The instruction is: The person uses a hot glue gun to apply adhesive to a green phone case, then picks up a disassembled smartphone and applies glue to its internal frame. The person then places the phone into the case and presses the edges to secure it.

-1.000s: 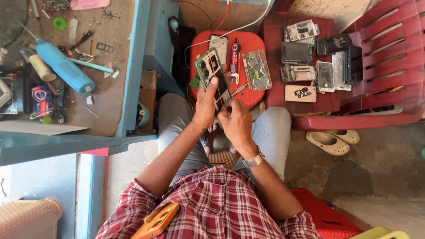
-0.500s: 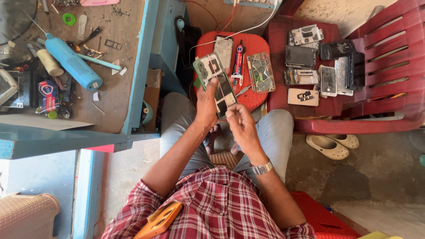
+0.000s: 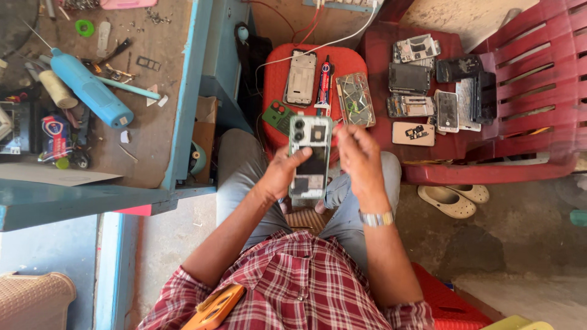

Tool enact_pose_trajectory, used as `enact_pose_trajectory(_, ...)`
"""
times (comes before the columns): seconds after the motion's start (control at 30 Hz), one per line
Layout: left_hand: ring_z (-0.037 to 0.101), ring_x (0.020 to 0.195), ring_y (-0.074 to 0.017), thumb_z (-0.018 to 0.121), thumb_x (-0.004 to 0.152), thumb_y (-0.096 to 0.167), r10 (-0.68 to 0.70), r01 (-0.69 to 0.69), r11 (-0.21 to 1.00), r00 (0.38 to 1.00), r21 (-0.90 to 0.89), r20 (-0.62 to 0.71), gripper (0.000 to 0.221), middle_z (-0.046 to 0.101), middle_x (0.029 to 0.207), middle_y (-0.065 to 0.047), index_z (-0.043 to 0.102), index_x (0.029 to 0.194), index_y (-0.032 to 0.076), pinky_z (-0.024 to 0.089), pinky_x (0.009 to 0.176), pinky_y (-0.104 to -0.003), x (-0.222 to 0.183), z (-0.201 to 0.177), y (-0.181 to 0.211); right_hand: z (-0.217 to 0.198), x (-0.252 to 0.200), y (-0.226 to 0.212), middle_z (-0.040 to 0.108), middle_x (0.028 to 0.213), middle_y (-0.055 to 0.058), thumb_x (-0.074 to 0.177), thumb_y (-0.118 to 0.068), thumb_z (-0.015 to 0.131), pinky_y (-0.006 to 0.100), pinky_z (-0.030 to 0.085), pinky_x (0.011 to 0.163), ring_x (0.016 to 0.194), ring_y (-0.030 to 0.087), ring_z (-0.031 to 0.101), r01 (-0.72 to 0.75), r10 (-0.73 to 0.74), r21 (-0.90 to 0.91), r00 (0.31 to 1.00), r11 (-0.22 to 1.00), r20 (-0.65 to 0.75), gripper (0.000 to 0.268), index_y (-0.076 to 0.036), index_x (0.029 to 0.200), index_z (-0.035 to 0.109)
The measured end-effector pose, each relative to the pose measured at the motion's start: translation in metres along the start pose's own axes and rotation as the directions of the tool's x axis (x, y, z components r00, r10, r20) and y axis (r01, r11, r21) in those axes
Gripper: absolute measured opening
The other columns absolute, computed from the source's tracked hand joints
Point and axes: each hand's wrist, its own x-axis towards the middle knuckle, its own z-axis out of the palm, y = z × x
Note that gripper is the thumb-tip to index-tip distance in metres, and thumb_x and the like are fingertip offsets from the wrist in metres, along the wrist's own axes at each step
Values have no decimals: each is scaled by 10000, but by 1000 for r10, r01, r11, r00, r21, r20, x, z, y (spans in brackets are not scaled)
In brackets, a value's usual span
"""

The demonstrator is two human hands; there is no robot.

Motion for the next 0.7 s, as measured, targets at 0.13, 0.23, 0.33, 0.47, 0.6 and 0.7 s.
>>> enact_pose_trajectory(0.13, 702, 1127, -353, 603, 1034, 208, -74, 113, 951, 987, -287, 144, 491, 638, 1385, -252, 488, 1466, 4, 595, 955, -478, -16, -3, -3, -25, 40, 15, 633, 863, -67, 1020, -224, 670, 175, 320, 500, 635, 2, 448, 106, -105, 34, 993, 994, -46, 200, -45, 1105, 693)
enact_pose_trajectory(0.23, 696, 1127, -368, 598, 1050, 194, -99, 147, 923, 984, -357, 147, 480, 621, 1389, -269, 476, 1480, 19, 598, 942, -501, -22, -5, 6, -52, 80, 43, 652, 1066, -15, 1031, -166, 743, 242, 470, 733, 869, 81, 558, 367, -401, -293, 914, 883, -64, 184, 13, 1074, 729)
enact_pose_trajectory(0.33, 696, 1126, -374, 589, 1056, 184, -108, 153, 912, 985, -381, 137, 452, 618, 1382, -273, 476, 1465, 28, 607, 905, -534, -23, -6, 12, -81, 117, 79, 661, 1060, 66, 958, -126, 810, 332, 527, 796, 899, 192, 632, 387, -508, -585, 860, 713, -50, 162, 25, 1003, 772)
enact_pose_trajectory(0.47, 689, 1144, -371, 583, 1063, 169, -102, 135, 913, 989, -385, 105, 438, 616, 1383, -269, 475, 1463, 28, 611, 918, -537, -21, -6, 18, -106, 156, 120, 736, 967, 164, 863, -124, 809, 396, 569, 775, 845, 301, 720, 217, -491, -863, 870, 457, -42, 125, -39, 954, 796)
enact_pose_trajectory(0.6, 690, 1119, -365, 580, 1074, 164, -53, 125, 887, 984, -444, 170, 416, 624, 1366, -260, 478, 1454, 28, 623, 867, -563, -21, -7, 21, -114, 179, 141, 707, 985, 238, 894, -82, 764, 472, 549, 784, 882, 407, 686, 166, -485, -962, 874, 217, 42, 110, -55, 992, 806)
enact_pose_trajectory(0.7, 693, 1124, -359, 573, 1067, 155, -61, 109, 903, 990, -417, 125, 413, 634, 1364, -264, 475, 1444, 20, 617, 880, -549, -19, -8, 24, -113, 190, 140, 689, 980, 249, 907, -87, 763, 500, 535, 758, 860, 427, 671, 114, -452, -983, 891, 147, 36, 108, -80, 999, 821)
